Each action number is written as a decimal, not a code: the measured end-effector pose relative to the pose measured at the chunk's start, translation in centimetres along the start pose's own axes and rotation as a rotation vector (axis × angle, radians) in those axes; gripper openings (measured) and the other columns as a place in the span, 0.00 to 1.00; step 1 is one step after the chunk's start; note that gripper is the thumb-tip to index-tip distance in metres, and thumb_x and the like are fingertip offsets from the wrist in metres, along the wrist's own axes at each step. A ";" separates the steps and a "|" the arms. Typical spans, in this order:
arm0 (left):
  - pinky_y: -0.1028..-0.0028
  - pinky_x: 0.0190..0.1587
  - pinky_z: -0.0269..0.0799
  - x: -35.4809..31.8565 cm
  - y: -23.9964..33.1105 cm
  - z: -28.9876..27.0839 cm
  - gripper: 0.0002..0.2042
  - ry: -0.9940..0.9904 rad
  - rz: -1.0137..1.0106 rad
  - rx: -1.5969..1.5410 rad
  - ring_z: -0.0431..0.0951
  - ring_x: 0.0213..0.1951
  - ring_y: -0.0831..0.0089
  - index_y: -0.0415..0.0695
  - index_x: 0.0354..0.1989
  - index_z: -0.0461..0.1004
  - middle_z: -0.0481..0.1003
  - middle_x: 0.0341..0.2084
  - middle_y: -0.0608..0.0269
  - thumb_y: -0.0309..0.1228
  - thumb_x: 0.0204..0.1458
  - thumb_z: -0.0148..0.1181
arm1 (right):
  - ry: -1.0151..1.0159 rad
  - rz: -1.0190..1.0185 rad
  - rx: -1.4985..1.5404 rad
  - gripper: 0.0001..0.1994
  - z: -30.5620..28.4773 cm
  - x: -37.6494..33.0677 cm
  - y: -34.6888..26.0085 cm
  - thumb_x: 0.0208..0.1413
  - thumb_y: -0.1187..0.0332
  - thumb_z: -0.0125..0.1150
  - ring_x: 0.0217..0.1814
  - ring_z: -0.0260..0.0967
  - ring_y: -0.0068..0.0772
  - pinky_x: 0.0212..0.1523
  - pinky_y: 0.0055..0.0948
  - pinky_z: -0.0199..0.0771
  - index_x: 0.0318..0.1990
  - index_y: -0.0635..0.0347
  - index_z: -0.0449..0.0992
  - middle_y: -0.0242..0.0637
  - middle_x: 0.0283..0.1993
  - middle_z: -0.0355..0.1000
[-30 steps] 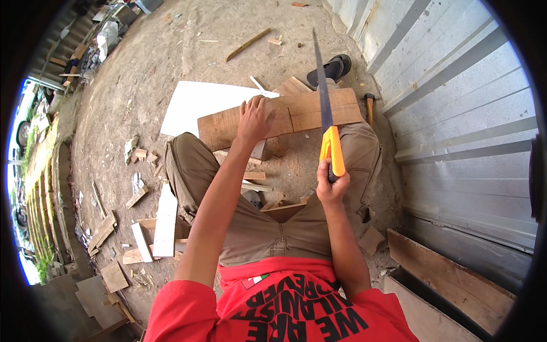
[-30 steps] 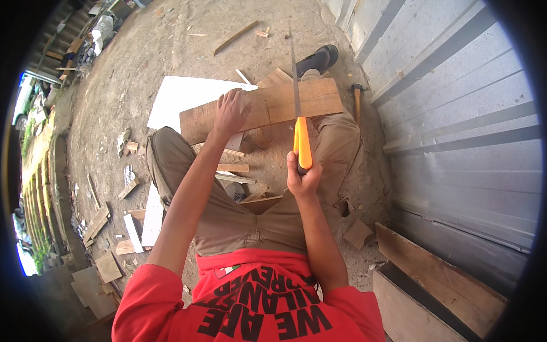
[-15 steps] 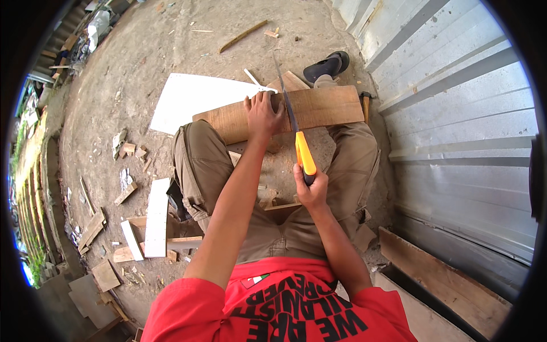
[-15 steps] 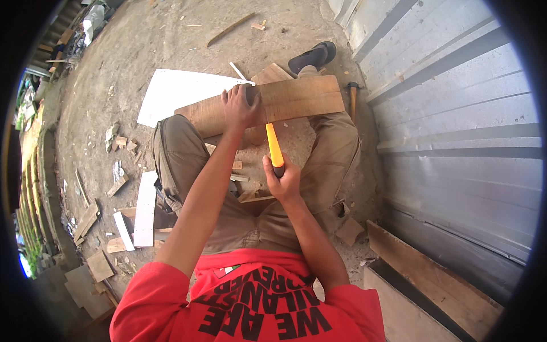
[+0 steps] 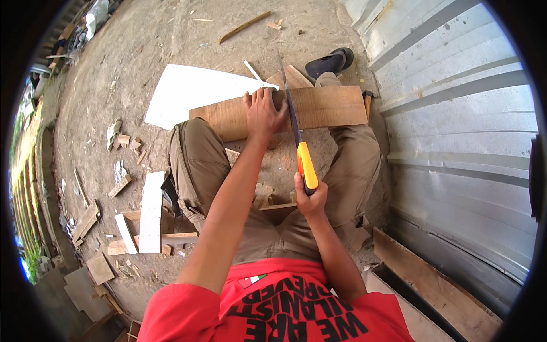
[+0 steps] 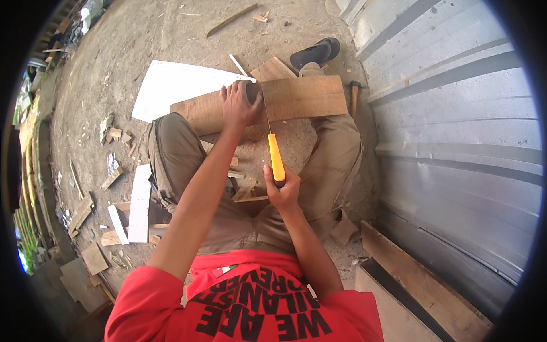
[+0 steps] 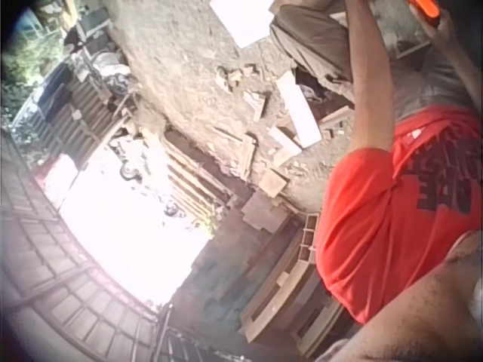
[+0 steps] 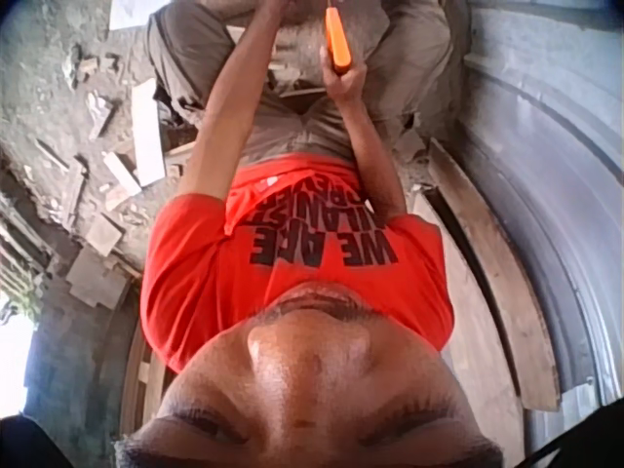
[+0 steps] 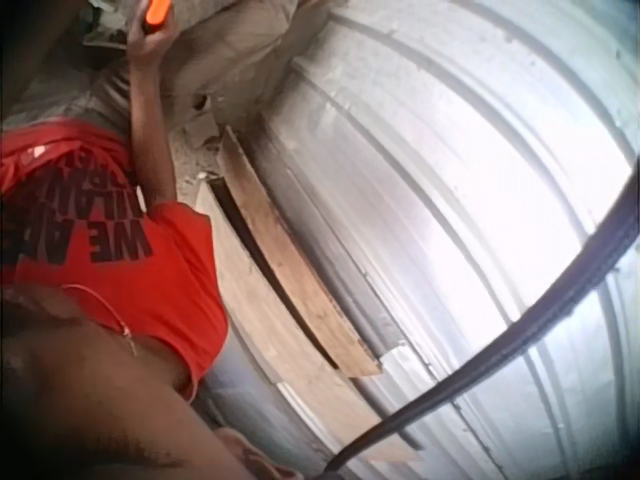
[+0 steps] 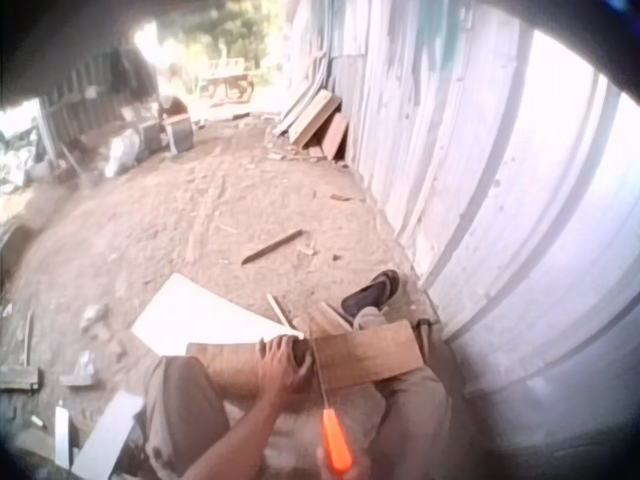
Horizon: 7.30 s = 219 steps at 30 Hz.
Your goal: The person sits on the ground and uses a hand saw to cut a piece of wood. They then use a hammer to assemble the cut pieces into a small wooden box structure.
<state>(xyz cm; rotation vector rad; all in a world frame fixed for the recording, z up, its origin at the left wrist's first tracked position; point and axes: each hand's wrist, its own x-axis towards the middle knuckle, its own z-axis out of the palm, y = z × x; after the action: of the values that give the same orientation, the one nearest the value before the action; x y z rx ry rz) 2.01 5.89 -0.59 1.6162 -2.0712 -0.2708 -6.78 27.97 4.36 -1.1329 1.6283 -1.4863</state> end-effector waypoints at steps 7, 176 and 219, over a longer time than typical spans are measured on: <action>0.49 0.70 0.44 0.1 0.3 -0.2 0.24 0.015 0.020 -0.006 0.69 0.59 0.59 0.43 0.52 0.71 0.73 0.49 0.54 0.46 0.51 0.61 | -0.030 0.074 -0.044 0.09 -0.1 0.6 0.2 0.60 0.69 0.63 0.23 0.55 0.14 0.23 0.23 0.59 0.33 0.66 0.74 0.28 0.20 0.62; 0.56 0.48 0.70 1.8 0.2 0.2 0.16 0.018 0.022 0.070 0.77 0.43 0.55 0.43 0.40 0.76 0.76 0.39 0.52 0.42 0.61 0.49 | -0.036 -0.022 0.028 0.14 -3.6 -3.0 -1.1 0.59 0.61 0.65 0.21 0.63 0.18 0.24 0.24 0.63 0.34 0.64 0.76 0.31 0.19 0.67; 0.60 0.52 0.66 2.7 0.9 0.8 0.16 -0.068 -0.135 0.052 0.77 0.46 0.61 0.41 0.30 0.82 0.80 0.37 0.58 0.41 0.55 0.54 | -0.062 0.534 -0.071 0.13 -7.2 -5.6 -9.5 0.60 0.68 0.64 0.23 0.54 0.09 0.22 0.21 0.52 0.25 0.63 0.71 0.20 0.18 0.61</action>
<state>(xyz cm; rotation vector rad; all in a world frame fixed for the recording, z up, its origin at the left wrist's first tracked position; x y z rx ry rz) 0.38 3.49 -0.18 1.8047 -2.0377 -0.3249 -9.34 36.27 14.33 -0.6898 1.7729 -1.0441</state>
